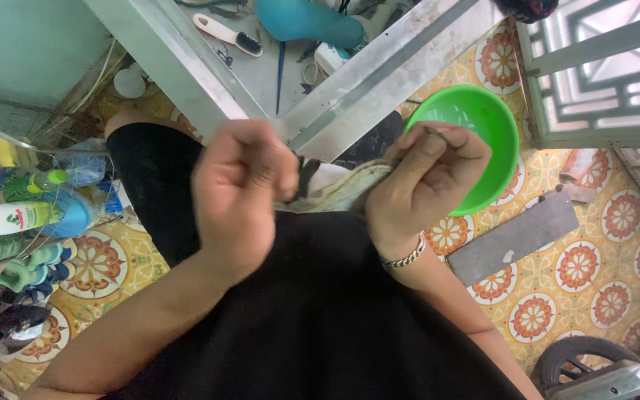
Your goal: Cleaning and scraping the sole and upper of a sneaker using a small hand tool.
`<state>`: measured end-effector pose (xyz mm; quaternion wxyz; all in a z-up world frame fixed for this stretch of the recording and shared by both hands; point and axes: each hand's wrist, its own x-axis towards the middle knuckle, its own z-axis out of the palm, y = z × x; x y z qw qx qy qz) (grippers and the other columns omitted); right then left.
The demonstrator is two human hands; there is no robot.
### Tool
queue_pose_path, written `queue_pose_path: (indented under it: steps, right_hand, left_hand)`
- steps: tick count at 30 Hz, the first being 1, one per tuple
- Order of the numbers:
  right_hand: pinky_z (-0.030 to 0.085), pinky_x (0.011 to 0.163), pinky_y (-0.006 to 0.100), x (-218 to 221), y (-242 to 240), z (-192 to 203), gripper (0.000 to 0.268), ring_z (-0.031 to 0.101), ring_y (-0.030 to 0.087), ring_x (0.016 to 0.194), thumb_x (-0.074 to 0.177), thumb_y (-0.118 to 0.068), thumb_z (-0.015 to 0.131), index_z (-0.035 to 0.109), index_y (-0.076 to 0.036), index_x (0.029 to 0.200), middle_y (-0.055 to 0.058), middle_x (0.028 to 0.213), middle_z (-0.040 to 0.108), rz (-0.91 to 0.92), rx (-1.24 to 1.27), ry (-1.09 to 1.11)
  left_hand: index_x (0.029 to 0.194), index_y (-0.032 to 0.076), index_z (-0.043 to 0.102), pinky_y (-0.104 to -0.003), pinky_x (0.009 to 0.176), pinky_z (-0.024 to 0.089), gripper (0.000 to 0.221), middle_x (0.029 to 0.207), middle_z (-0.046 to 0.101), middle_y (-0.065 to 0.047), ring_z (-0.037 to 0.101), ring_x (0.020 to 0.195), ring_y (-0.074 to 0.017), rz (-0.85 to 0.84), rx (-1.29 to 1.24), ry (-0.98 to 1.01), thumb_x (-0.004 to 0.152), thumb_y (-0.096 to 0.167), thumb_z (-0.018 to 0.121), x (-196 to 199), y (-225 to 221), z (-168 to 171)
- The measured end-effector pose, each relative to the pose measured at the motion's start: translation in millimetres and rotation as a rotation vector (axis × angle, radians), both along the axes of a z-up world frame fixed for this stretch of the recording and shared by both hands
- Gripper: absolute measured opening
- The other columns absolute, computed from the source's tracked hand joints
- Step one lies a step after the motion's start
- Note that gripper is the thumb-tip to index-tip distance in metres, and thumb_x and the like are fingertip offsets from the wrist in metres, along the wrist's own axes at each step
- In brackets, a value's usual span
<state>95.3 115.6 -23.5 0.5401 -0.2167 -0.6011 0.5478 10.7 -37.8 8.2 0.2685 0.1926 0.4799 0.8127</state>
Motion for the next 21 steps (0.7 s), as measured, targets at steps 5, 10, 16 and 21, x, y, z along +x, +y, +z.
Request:
queue_pose_path:
  steps: [5, 10, 16, 21]
  right_hand:
    - [0.045, 0.063, 0.022, 8.7, 16.5, -1.8, 0.007, 0.053, 0.011, 0.08, 0.122, -0.01, 0.05, 0.044, -0.007, 0.121, 0.007, 0.098, 0.055, -0.028, 0.005, -0.026]
    - [0.044, 0.072, 0.022, 11.6, 14.5, -10.2, 0.006, 0.051, 0.012, 0.082, 0.125, -0.01, 0.049, 0.045, -0.006, 0.124, 0.007, 0.097, 0.053, -0.02, -0.015, -0.024]
    - [0.043, 0.069, 0.021, 4.5, 7.9, -8.1, 0.006, 0.051, 0.01, 0.08, 0.121, -0.01, 0.049, 0.044, -0.008, 0.124, 0.007, 0.097, 0.055, -0.002, -0.127, 0.034]
    - [0.043, 0.068, 0.021, 7.3, 10.6, -25.0, 0.004, 0.052, 0.01, 0.082, 0.122, -0.007, 0.05, 0.046, -0.007, 0.122, 0.007, 0.096, 0.056, -0.008, -0.159, 0.012]
  left_hand:
    - [0.124, 0.004, 0.05, -0.024, 0.08, 0.049, 0.012, 0.099, 0.065, -0.008, 0.06, 0.084, -0.0074, 0.153, -0.066, 0.168, 0.116, 0.012, 0.054, -39.6, -10.4, 11.0]
    - [0.128, 0.005, 0.055, -0.034, 0.1, 0.054, 0.018, 0.122, 0.068, -0.015, 0.067, 0.112, -0.021, 0.027, -0.264, 0.556, 0.111, 0.009, 0.057, -37.5, 0.6, 28.6]
    - [0.104, 0.008, 0.076, -0.034, 0.088, 0.056, 0.012, 0.111, 0.076, -0.005, 0.073, 0.102, -0.0224, -0.146, -0.544, 0.738, 0.097, 0.018, 0.076, -20.2, 15.6, 27.5]
    - [0.1, 0.009, 0.075, -0.038, 0.088, 0.052, 0.012, 0.1, 0.073, -0.005, 0.069, 0.098, -0.0263, -0.11, -0.484, 0.875, 0.093, 0.017, 0.079, -21.0, 22.3, 31.6]
